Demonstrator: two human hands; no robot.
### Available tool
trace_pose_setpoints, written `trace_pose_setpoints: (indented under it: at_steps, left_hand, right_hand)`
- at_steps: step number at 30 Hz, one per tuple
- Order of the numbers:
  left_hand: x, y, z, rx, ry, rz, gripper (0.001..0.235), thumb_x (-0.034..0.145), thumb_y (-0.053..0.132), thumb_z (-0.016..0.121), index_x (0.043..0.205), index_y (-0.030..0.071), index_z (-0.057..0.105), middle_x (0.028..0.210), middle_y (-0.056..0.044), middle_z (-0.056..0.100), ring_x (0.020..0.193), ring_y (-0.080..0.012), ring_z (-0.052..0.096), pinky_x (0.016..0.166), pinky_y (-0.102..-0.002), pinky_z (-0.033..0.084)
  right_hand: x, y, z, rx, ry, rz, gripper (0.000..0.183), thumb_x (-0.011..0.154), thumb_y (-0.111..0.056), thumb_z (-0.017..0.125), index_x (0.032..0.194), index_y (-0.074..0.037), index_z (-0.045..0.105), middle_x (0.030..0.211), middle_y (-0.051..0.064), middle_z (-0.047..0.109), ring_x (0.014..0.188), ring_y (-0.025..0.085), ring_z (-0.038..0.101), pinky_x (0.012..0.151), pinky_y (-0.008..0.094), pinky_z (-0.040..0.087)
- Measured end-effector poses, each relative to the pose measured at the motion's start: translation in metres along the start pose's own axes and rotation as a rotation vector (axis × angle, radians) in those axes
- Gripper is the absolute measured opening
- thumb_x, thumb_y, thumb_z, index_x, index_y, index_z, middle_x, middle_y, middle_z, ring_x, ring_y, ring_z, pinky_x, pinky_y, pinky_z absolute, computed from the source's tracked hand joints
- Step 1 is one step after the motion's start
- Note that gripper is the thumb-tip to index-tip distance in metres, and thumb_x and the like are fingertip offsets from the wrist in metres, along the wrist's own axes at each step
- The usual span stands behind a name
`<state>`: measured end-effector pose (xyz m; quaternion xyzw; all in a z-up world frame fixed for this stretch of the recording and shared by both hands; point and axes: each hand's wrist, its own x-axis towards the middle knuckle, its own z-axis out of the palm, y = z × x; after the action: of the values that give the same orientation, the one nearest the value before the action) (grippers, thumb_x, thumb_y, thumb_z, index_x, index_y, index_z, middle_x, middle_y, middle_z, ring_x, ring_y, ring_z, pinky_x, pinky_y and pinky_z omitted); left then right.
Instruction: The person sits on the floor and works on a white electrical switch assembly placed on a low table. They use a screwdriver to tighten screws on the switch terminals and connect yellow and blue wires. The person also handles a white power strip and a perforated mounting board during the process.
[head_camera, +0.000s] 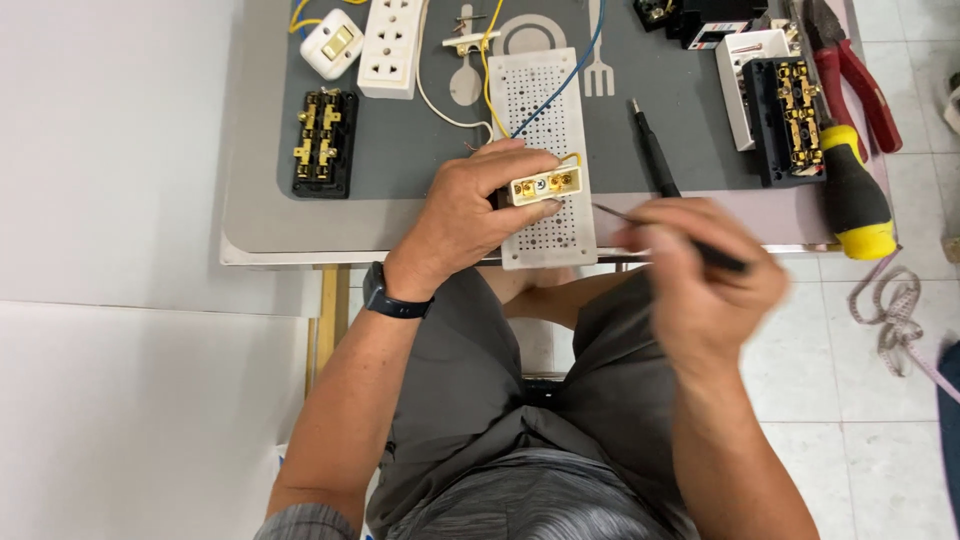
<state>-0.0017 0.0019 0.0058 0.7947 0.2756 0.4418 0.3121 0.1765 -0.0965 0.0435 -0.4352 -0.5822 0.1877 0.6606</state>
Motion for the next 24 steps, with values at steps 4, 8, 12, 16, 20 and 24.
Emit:
trace_pose_setpoints:
  at_steps: [4, 8, 12, 16, 20, 24]
  left_hand:
    - [-0.001, 0.008, -0.002, 0.112, -0.044, -0.027, 0.034, 0.083, 0.013, 0.081, 0.114, 0.007, 0.067, 0.114, -0.009, 0.070, 0.116, -0.0275, 0.064, 0.111, -0.042, 0.047]
    - [-0.002, 0.009, 0.005, -0.104, 0.059, 0.015, 0.037, 0.083, 0.012, 0.083, 0.117, 0.015, 0.069, 0.112, -0.008, 0.072, 0.112, -0.0266, 0.066, 0.112, -0.046, 0.040]
    - [0.001, 0.008, 0.003, -0.061, 0.048, 0.037, 0.031, 0.088, 0.023, 0.076, 0.116, 0.011, 0.067, 0.131, -0.010, 0.061, 0.128, -0.0287, 0.053, 0.114, -0.046, 0.036]
    - [0.002, 0.016, 0.001, -0.057, -0.028, 0.019, 0.031, 0.095, 0.035, 0.066, 0.112, 0.009, 0.062, 0.148, -0.015, 0.045, 0.141, -0.0346, 0.036, 0.118, -0.050, 0.028]
    - [0.000, 0.020, -0.004, 0.010, -0.062, 0.030, 0.030, 0.095, 0.034, 0.065, 0.111, 0.009, 0.060, 0.148, -0.015, 0.044, 0.141, -0.0360, 0.035, 0.118, -0.050, 0.028]
    - [0.023, 0.004, -0.050, 0.354, 0.075, 0.077, 0.043, 0.092, 0.033, 0.068, 0.126, 0.009, 0.060, 0.134, -0.017, 0.054, 0.130, -0.0371, 0.047, 0.108, -0.048, 0.039]
  right_hand:
    - [-0.009, 0.011, -0.021, 0.116, 0.130, 0.120, 0.022, 0.098, -0.007, 0.046, 0.084, 0.007, 0.054, 0.100, 0.026, 0.061, 0.089, 0.034, 0.064, 0.078, 0.038, 0.060]
    - [-0.018, 0.034, -0.027, 0.225, 0.024, 0.087, 0.022, 0.102, -0.001, 0.043, 0.121, 0.002, 0.055, 0.078, 0.018, 0.061, 0.066, 0.022, 0.061, 0.067, 0.034, 0.054]
    - [-0.003, 0.021, -0.008, -0.225, -0.208, 0.010, 0.045, 0.081, 0.006, 0.062, 0.126, 0.000, 0.063, 0.069, 0.020, 0.062, 0.060, 0.034, 0.061, 0.054, 0.045, 0.048]
    - [0.008, 0.022, 0.013, -0.283, -0.248, 0.028, 0.047, 0.071, -0.004, 0.081, 0.116, -0.005, 0.069, 0.065, 0.015, 0.065, 0.061, 0.037, 0.065, 0.053, 0.043, 0.048]
    - [0.001, 0.055, 0.011, -0.178, -0.207, 0.105, 0.032, 0.074, -0.003, 0.083, 0.104, -0.009, 0.073, 0.058, 0.005, 0.061, 0.059, 0.023, 0.065, 0.050, 0.032, 0.048]
    - [0.009, 0.054, 0.016, -0.133, -0.207, 0.137, 0.030, 0.071, -0.002, 0.085, 0.099, -0.005, 0.074, 0.057, 0.008, 0.064, 0.049, 0.019, 0.060, 0.047, 0.030, 0.046]
